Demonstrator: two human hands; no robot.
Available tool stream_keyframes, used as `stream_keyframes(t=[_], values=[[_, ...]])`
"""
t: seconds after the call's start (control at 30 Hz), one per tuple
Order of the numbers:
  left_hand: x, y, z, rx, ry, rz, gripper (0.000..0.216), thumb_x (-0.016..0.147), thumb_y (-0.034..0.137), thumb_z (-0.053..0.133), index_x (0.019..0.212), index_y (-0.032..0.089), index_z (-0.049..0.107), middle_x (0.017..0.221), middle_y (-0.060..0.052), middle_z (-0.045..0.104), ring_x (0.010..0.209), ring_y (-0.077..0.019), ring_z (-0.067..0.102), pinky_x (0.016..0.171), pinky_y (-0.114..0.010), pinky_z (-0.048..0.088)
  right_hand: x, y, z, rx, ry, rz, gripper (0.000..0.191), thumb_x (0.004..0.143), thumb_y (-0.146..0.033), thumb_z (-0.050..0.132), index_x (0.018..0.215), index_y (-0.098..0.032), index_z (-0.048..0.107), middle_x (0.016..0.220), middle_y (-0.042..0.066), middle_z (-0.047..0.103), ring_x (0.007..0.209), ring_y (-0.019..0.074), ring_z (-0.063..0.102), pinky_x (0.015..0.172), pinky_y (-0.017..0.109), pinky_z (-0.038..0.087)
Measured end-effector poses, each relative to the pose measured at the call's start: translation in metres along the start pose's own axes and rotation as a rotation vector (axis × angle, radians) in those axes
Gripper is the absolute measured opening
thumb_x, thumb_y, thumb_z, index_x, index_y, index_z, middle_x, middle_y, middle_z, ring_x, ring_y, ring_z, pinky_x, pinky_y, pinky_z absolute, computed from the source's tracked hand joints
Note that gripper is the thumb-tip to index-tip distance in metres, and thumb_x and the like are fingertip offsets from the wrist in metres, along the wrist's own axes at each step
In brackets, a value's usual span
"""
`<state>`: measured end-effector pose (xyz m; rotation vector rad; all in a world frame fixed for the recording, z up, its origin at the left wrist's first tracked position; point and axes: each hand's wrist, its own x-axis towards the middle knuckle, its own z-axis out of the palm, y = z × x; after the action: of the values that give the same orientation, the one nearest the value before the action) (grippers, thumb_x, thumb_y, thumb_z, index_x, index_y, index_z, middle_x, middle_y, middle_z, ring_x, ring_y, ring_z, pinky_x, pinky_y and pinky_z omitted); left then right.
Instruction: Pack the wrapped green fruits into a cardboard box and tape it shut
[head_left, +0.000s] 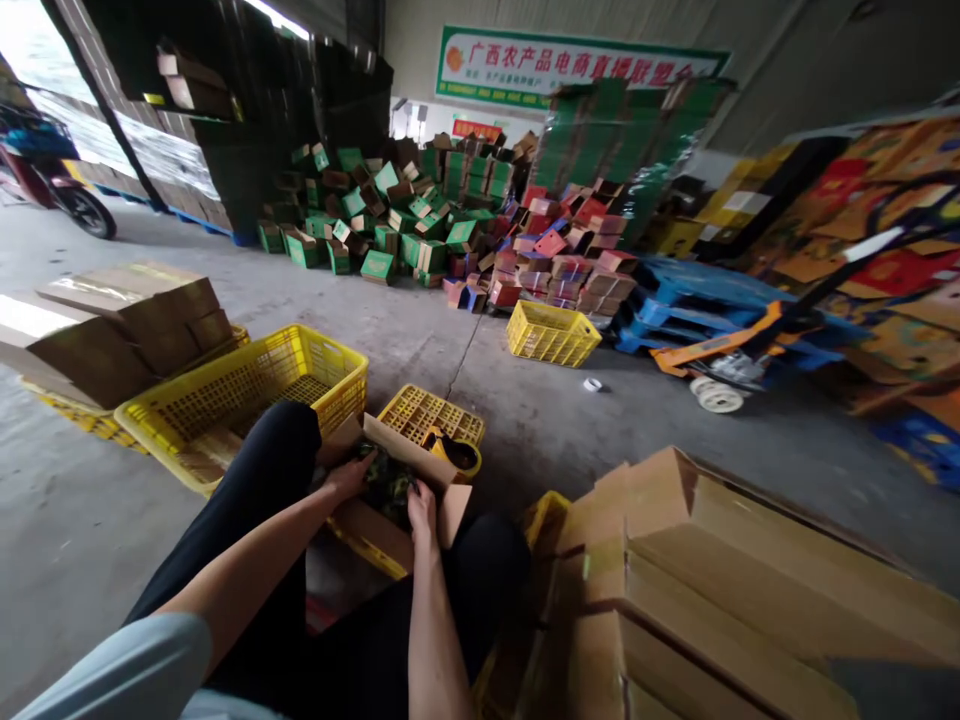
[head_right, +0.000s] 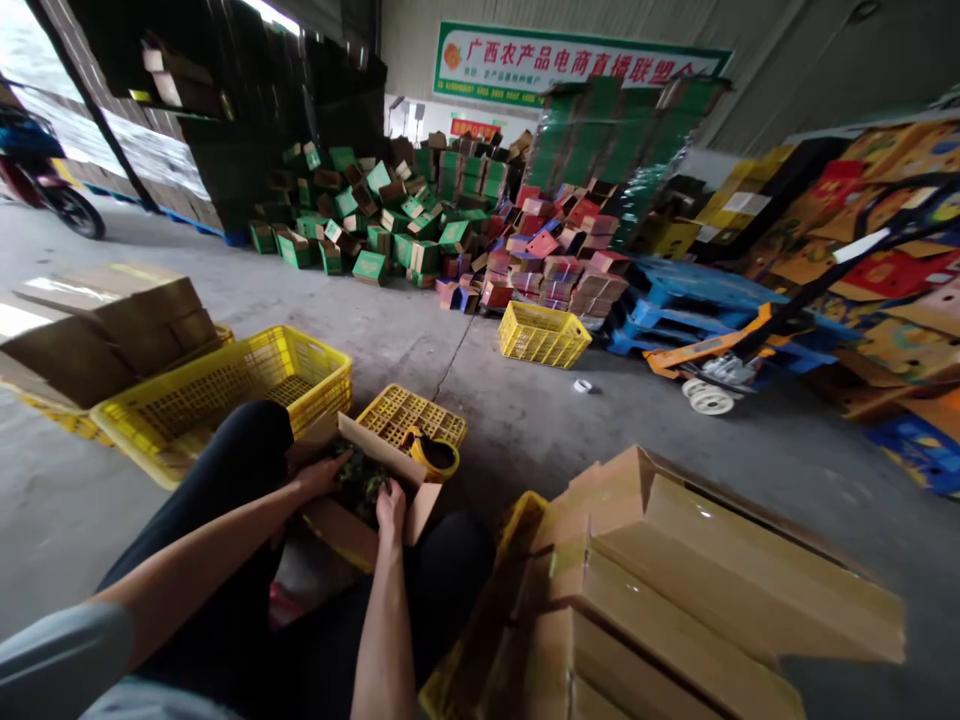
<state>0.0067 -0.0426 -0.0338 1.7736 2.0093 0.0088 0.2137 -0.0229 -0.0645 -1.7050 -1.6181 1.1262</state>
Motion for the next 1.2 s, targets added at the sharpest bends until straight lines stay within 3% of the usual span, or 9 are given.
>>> stream_keyframes(t=[0.2, 0.4, 0.6, 0.8, 0.87, 1.0, 1.1, 1.2], values=[[0.003, -0.005, 0.001, -0.078, -0.039, -0.026, 0.093, 0.084, 0.022, 0.075, 0.167, 0.024, 0.034, 0.139, -0.020, 0.068, 0.121, -0.0388, 0.071, 0.096, -0.042, 0.056, 0.002, 0.008, 0.004, -0.025, -0.018, 0.047, 0.050, 0.095, -0.024, 0.047, 0.137, -0.016, 0.073, 0.138, 0.014, 0.074, 0.132, 0.0275, 0.068, 0.113, 0.041, 0.052], [0.006, -0.011, 0.001, -0.140, -0.077, -0.003, 0.088, 0.088, 0.021, 0.073, 0.167, 0.026, 0.035, 0.142, -0.020, 0.065, 0.125, -0.0374, 0.070, 0.100, -0.039, 0.055, -0.006, 0.005, 0.001, 0.004, 0.008, 0.108, 0.054, 0.094, -0.035, 0.047, 0.139, -0.017, 0.071, 0.135, 0.014, 0.075, 0.129, 0.0287, 0.070, 0.111, 0.045, 0.054], [0.009, -0.016, 0.006, -0.152, -0.147, 0.043, 0.085, 0.094, 0.017, 0.065, 0.170, 0.021, 0.027, 0.150, -0.025, 0.058, 0.123, -0.0359, 0.071, 0.100, -0.040, 0.056, -0.018, -0.008, -0.001, 0.108, 0.057, 0.159, 0.051, 0.091, -0.047, 0.056, 0.128, -0.020, 0.078, 0.135, 0.012, 0.076, 0.131, 0.0324, 0.069, 0.113, 0.048, 0.053], [0.007, -0.023, 0.011, -0.199, -0.151, 0.063, 0.084, 0.093, 0.020, 0.063, 0.170, 0.025, 0.027, 0.161, -0.020, 0.052, 0.140, -0.0343, 0.060, 0.107, -0.040, 0.055, -0.043, -0.022, -0.007, 0.299, 0.151, 0.218, 0.053, 0.086, -0.055, 0.067, 0.127, -0.024, 0.079, 0.139, 0.009, 0.074, 0.134, 0.0345, 0.066, 0.117, 0.051, 0.050], [0.006, -0.026, 0.010, -0.284, -0.104, 0.095, 0.083, 0.092, 0.023, 0.066, 0.168, 0.025, 0.033, 0.157, -0.016, 0.057, 0.146, -0.0338, 0.055, 0.113, -0.041, 0.052, -0.053, -0.029, -0.011, 0.359, 0.145, 0.202, 0.056, 0.085, -0.058, 0.069, 0.129, -0.025, 0.079, 0.140, 0.009, 0.073, 0.135, 0.0355, 0.064, 0.116, 0.052, 0.051], [0.000, -0.025, -0.002, -0.594, 0.036, 0.249, 0.062, 0.098, 0.031, 0.058, 0.158, 0.023, 0.051, 0.156, -0.011, 0.060, 0.151, -0.0310, 0.049, 0.125, -0.048, 0.042, -0.066, -0.045, -0.016, 0.452, 0.079, 0.203, 0.065, 0.086, -0.067, 0.068, 0.138, -0.028, 0.074, 0.148, 0.009, 0.067, 0.133, 0.0387, 0.065, 0.100, 0.053, 0.062], [-0.007, -0.015, -0.013, -0.829, -0.009, 0.289, 0.057, 0.101, 0.043, 0.055, 0.154, 0.022, 0.056, 0.156, -0.010, 0.061, 0.150, -0.0313, 0.050, 0.127, -0.049, 0.038, -0.067, -0.058, -0.016, 0.526, -0.020, 0.184, 0.068, 0.086, -0.069, 0.070, 0.140, -0.028, 0.072, 0.150, 0.010, 0.066, 0.132, 0.0394, 0.066, 0.093, 0.051, 0.065], [-0.009, -0.003, -0.018, -1.098, -0.103, 0.267, 0.069, 0.094, 0.051, 0.066, 0.153, 0.018, 0.055, 0.148, -0.014, 0.066, 0.135, -0.0329, 0.064, 0.116, -0.047, 0.050, -0.061, -0.066, -0.016, 0.543, -0.059, 0.135, 0.070, 0.087, -0.066, 0.071, 0.145, -0.028, 0.068, 0.151, 0.010, 0.065, 0.134, 0.0390, 0.065, 0.096, 0.052, 0.064]])
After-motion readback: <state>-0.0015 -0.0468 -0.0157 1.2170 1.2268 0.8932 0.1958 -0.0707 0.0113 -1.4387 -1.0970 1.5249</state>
